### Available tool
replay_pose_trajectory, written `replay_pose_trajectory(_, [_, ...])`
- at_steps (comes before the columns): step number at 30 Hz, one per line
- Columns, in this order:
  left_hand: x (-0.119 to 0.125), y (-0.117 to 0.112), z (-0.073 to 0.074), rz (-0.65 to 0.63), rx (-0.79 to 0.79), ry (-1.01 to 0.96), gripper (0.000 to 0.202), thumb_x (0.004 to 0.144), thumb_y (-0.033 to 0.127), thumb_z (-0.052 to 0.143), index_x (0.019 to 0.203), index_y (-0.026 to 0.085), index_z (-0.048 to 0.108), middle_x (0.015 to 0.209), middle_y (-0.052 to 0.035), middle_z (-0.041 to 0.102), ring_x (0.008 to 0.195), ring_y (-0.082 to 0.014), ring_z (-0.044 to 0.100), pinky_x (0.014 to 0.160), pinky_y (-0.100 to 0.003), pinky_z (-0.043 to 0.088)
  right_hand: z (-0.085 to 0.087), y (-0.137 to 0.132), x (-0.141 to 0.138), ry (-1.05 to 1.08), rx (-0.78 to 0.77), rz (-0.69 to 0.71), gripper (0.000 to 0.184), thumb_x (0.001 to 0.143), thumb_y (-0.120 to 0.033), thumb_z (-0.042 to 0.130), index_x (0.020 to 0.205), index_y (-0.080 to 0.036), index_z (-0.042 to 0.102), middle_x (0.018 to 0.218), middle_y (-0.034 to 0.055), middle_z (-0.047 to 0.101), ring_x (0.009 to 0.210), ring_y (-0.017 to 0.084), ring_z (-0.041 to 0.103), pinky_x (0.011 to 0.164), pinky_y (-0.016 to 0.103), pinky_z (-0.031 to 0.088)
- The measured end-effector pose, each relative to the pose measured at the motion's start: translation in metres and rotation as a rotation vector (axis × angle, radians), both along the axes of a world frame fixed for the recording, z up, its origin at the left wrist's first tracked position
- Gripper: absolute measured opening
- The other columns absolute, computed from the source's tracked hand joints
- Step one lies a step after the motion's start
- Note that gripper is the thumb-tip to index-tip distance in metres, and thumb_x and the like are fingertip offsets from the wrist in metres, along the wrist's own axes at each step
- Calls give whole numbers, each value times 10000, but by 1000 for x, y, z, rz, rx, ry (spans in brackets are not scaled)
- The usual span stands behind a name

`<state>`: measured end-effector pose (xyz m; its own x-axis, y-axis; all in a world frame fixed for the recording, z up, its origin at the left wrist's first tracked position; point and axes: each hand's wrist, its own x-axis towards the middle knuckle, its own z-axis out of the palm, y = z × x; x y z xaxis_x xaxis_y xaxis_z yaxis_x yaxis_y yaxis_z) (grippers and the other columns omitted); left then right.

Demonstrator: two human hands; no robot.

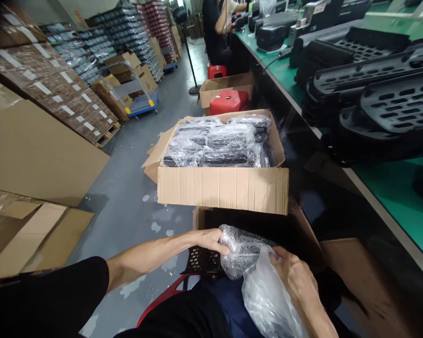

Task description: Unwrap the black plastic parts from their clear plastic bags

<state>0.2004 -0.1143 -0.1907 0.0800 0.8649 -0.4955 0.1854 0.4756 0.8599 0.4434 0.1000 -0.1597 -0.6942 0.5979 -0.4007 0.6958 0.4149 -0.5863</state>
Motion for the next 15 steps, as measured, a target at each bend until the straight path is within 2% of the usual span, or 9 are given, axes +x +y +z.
replay_pose_trajectory(1, [-8,-5,0,12,-25,37,466,817,643,731,996,218,792,976,-15,778,910,-207,695,839,-279,523,4,-4,0,-28,2,-1,561,907,-690,503,1112,-282,829,877,89,807,949,405,759,789,462,526])
replay_pose_trajectory(3, [-24,-13,0,41,-97,147,578,885,742,608,937,198,796,879,-42,772,829,-217,702,798,-302,528,10,-11,-1,-69,21,-18,628,927,-724,458,1188,-274,810,922,113,807,1005,446,739,806,502,516])
replay_pose_trajectory(5, [-38,-17,3,84,-149,294,678,948,778,472,892,182,792,756,-67,733,745,-231,690,769,-330,525,15,-19,-6,-65,36,-12,628,945,-719,438,1214,-283,801,998,115,808,1035,441,728,825,505,512])
replay_pose_trajectory(6, [-42,-17,5,109,-153,368,675,973,754,447,940,177,795,730,-70,718,732,-238,688,778,-341,525,17,-23,-10,-43,38,8,611,957,-705,429,1216,-292,798,1054,105,805,1046,420,726,844,494,511])
replay_pose_trajectory(9, [-41,-4,9,144,-90,529,528,996,595,554,1318,207,712,790,-53,730,803,-254,716,861,-353,522,20,-32,-25,56,42,105,560,983,-659,416,1196,-305,794,1189,66,775,1042,351,722,877,455,513])
replay_pose_trajectory(11, [-32,11,9,122,-30,585,642,933,554,691,1494,262,587,902,-58,760,911,-285,738,891,-362,525,22,-38,-33,129,47,177,566,986,-642,407,1206,-286,788,1207,72,758,1076,339,716,870,431,530])
replay_pose_trajectory(13, [-22,26,6,95,8,635,721,850,540,799,1487,272,594,1014,-92,769,1014,-332,738,893,-379,536,24,-43,-37,189,53,237,584,985,-639,410,1233,-262,781,1242,91,744,1143,339,707,868,405,553])
replay_pose_trajectory(15, [-14,39,2,82,21,689,514,885,496,769,1327,243,701,1085,-128,761,1067,-355,730,898,-397,546,24,-46,-35,226,60,276,585,987,-634,413,1239,-258,782,1325,98,721,1190,337,702,878,387,574])
